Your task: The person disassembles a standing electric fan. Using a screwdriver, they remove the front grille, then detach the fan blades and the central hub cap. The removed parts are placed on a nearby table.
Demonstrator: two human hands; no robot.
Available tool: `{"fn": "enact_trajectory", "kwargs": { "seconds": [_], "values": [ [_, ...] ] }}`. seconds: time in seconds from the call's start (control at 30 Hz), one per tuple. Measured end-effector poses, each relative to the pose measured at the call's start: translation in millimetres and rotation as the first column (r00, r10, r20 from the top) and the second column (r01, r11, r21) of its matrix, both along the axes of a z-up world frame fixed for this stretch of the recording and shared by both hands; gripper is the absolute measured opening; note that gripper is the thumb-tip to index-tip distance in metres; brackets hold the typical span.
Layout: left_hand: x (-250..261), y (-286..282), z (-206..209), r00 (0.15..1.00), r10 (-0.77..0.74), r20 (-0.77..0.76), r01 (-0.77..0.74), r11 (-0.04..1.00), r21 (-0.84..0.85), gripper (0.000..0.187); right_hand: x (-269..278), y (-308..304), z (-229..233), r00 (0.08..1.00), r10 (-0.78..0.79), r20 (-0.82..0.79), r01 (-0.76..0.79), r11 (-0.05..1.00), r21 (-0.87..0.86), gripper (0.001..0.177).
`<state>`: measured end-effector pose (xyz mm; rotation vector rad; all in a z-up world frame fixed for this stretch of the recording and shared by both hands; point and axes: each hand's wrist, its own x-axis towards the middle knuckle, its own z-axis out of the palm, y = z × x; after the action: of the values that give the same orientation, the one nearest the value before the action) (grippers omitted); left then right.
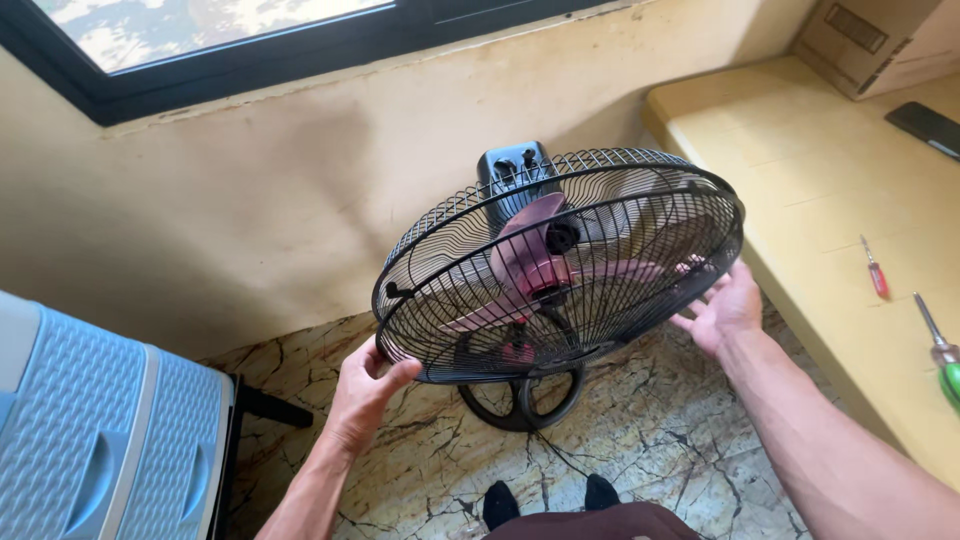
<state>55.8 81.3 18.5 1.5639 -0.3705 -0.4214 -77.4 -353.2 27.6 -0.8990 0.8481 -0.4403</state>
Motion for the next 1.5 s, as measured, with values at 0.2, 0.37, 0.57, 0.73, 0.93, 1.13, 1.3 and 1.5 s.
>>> {"fn": "enact_trajectory", "kwargs": {
  "seconds": [0.2,0.37,0.57,0.73,0.93,1.13,1.3,1.5],
  "values": [
    [-8.2,-16.2,5.5,0.990,0.089,0.106,-0.087,0.996,-0.019,0.071,7.0,6.2,-0.7,1.000,-0.025,-0.006,0.025,0.999,-0.026,0.071],
    [-17.8,-27.9,29.3,0.964,0.226,0.141,-0.224,0.974,-0.031,0.065,5.9,6.5,-0.3,1.000,-0.027,-0.009,0.027,1.000,-0.010,0.070],
    [-12.2,-31.1,45.3,0.935,0.207,0.289,-0.210,0.977,-0.022,0.050,6.2,-3.5,-12.4,0.999,-0.035,0.000,0.035,0.999,-0.021,0.065],
    [-0.7,-28.7,35.3,0.950,0.251,0.185,-0.226,0.963,-0.146,0.051,8.4,-3.7,-15.2,0.999,-0.038,0.017,0.038,0.999,-0.011,0.058],
    [7.2,-51.7,26.5,0.826,0.564,-0.021,-0.547,0.791,-0.273,0.059,-10.6,-0.5,-20.4,1.000,-0.008,0.023,0.009,1.000,-0.018,0.047],
    [19.3,-60.1,28.0,0.765,0.634,-0.108,-0.629,0.702,-0.334,0.052,-13.5,-18.9,-48.4,0.997,-0.064,0.048,0.061,0.997,0.051,0.036],
    [34.7,-41.9,4.2,0.842,0.490,-0.226,-0.536,0.712,-0.453,0.024,-13.3,-27.2,-78.9,0.996,-0.054,0.070,0.051,0.998,0.039,0.029],
    [37.0,-34.6,-50.5,0.741,0.536,-0.406,-0.661,0.688,-0.299,0.025,-18.4,-29.8,-88.1,0.989,-0.058,0.132,0.058,0.998,0.009,0.036]
  ]
}}
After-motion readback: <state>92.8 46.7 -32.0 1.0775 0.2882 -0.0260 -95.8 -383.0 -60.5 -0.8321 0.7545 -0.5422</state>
